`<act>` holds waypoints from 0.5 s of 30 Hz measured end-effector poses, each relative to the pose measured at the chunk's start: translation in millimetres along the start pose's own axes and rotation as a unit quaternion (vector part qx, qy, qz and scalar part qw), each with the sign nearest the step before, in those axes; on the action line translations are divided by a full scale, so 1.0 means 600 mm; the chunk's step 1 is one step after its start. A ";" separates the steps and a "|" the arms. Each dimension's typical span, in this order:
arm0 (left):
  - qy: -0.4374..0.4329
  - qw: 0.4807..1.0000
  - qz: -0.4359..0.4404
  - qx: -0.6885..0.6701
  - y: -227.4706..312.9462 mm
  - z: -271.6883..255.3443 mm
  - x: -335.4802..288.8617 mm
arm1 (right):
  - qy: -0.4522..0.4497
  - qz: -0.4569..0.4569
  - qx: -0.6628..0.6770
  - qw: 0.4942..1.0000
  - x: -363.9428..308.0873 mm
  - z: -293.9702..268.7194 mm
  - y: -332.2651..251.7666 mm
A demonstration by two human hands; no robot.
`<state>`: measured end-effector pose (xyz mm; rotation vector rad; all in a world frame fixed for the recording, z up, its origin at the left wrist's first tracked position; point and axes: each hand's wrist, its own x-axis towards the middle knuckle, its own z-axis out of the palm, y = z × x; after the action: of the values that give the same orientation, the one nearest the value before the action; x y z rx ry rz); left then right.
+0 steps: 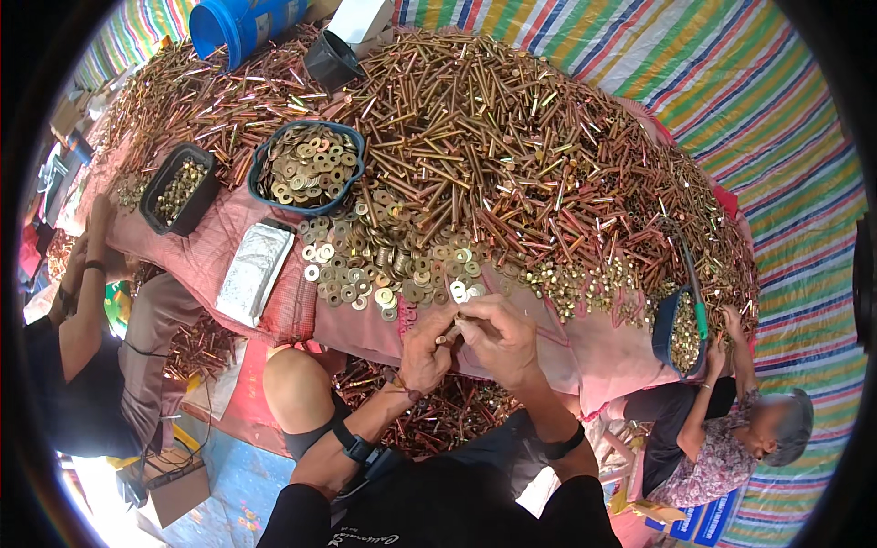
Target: The person picks up metal tubes and washers from a large pile, placing the washers onto the tubes and then putting the assembled pieces into a container.
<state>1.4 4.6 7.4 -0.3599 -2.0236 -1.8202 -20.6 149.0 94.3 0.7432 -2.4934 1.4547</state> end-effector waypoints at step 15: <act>-0.044 0.998 -0.054 0.009 -0.018 -0.005 -0.014 | 0.031 0.106 0.007 0.994 0.005 0.021 -0.017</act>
<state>4.5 1.2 -6.1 -0.3370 -2.1562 -1.8798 -16.6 133.2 96.4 0.4391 -2.5824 1.5368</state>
